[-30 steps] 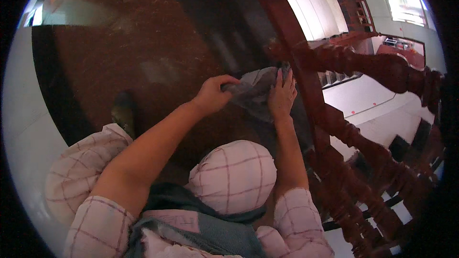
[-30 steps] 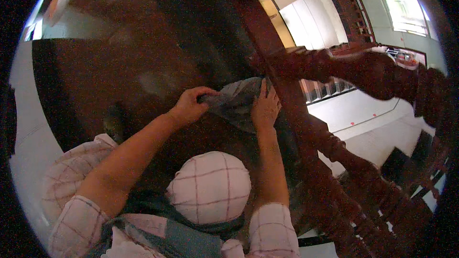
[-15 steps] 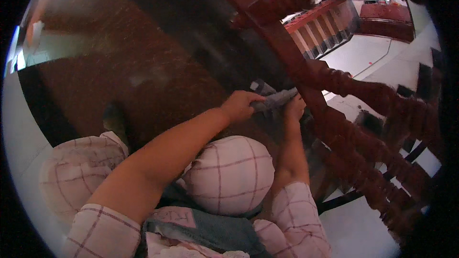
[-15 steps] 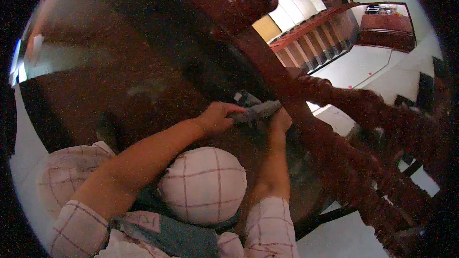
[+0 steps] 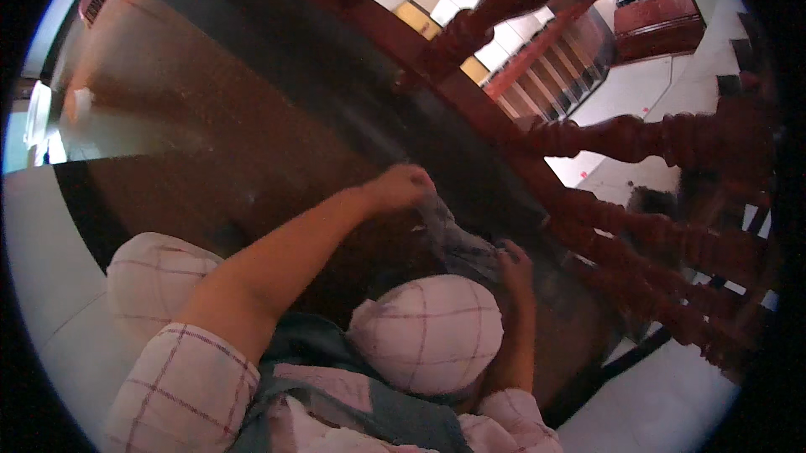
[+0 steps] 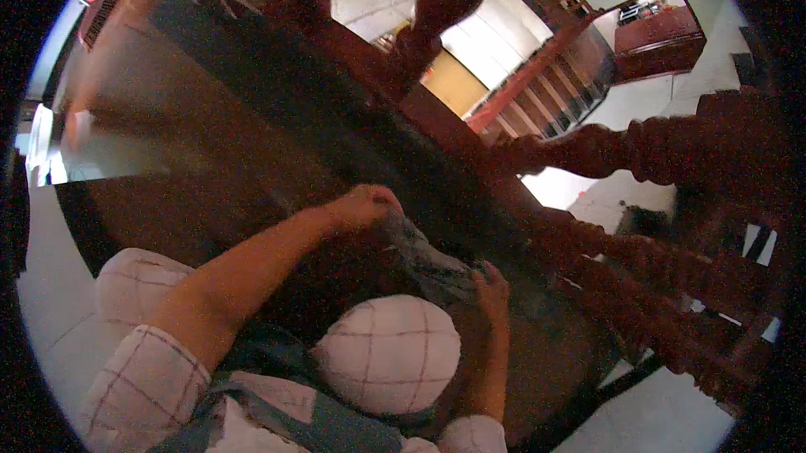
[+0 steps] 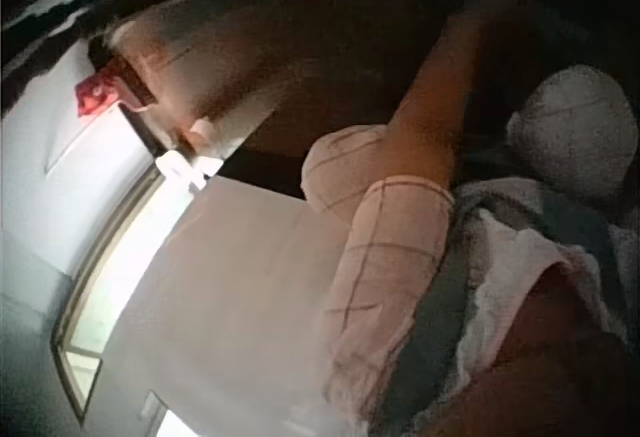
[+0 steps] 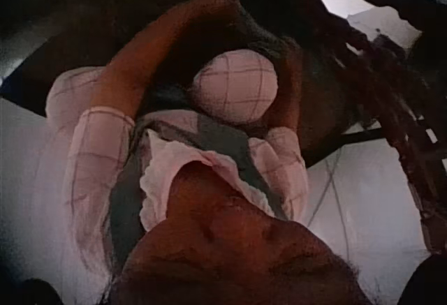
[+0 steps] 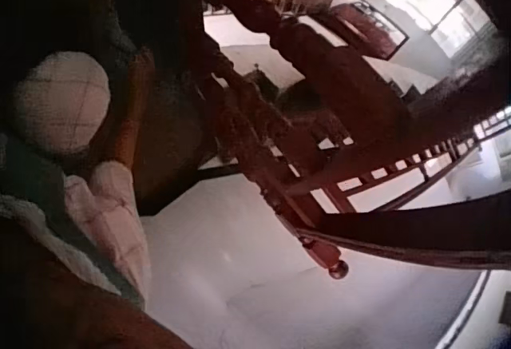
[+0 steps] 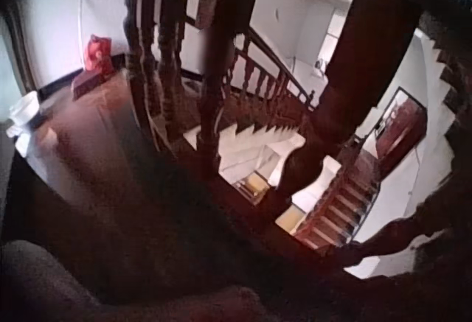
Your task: The person sits on a staircase and wipes the wooden newel post and handrail with a grey cloth. They clean the vertical post and the horizontal rail, moving along the railing to cover different sections.
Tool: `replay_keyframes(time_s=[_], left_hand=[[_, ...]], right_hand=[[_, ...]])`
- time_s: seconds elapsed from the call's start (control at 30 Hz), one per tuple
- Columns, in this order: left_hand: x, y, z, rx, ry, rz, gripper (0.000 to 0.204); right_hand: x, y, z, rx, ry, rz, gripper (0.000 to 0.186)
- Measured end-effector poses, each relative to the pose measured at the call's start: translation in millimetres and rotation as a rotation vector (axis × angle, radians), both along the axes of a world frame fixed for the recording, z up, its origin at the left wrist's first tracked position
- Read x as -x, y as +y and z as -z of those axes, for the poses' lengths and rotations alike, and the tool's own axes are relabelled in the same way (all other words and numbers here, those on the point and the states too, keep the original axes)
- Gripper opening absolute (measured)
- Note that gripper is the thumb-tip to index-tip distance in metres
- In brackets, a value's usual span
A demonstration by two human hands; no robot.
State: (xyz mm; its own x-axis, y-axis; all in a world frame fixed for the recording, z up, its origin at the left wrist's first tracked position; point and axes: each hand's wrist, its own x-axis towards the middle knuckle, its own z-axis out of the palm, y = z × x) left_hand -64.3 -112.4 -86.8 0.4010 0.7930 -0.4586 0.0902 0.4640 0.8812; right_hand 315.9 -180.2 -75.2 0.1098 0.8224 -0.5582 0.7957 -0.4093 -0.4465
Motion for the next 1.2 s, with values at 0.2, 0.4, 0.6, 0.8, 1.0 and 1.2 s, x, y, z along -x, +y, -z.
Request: replay_keyframes(time_s=[0.2, 0.4, 0.6, 0.8, 1.0, 1.2], left_hand=[[136.2, 45.9, -28.8, 0.436, -0.204, -0.793, 0.018], [191.4, 44.1, -11.9, 0.085, -0.212, -1.278, 0.042], [114.3, 24.5, 13.0, -0.035, 0.792, -0.752, 0.079], [64.8, 30.5, 1.8, 0.601, -0.528, -0.951, 0.043], [84.6, 66.8, 14.9, 0.174, -0.614, -0.888, 0.037], [87.3, 117.7, -6.2, 0.08, -0.542, -0.64, 0.055]], right_hand=[[62.9, 22.4, -19.5, 0.103, 0.564, 0.349, 0.038], [177.7, 82.9, -83.1, 0.098, 0.85, 0.228, 0.033], [231.6, 126.9, -50.5, -0.043, 0.61, -0.288, 0.039], [285.8, 125.3, -126.7, 0.08, 0.558, -0.744, 0.037], [241.7, 184.2, -175.6, -0.481, 0.527, -0.275, 0.044], [288.8, 247.9, -259.9, -0.376, 1.882, -0.324, 0.082]])
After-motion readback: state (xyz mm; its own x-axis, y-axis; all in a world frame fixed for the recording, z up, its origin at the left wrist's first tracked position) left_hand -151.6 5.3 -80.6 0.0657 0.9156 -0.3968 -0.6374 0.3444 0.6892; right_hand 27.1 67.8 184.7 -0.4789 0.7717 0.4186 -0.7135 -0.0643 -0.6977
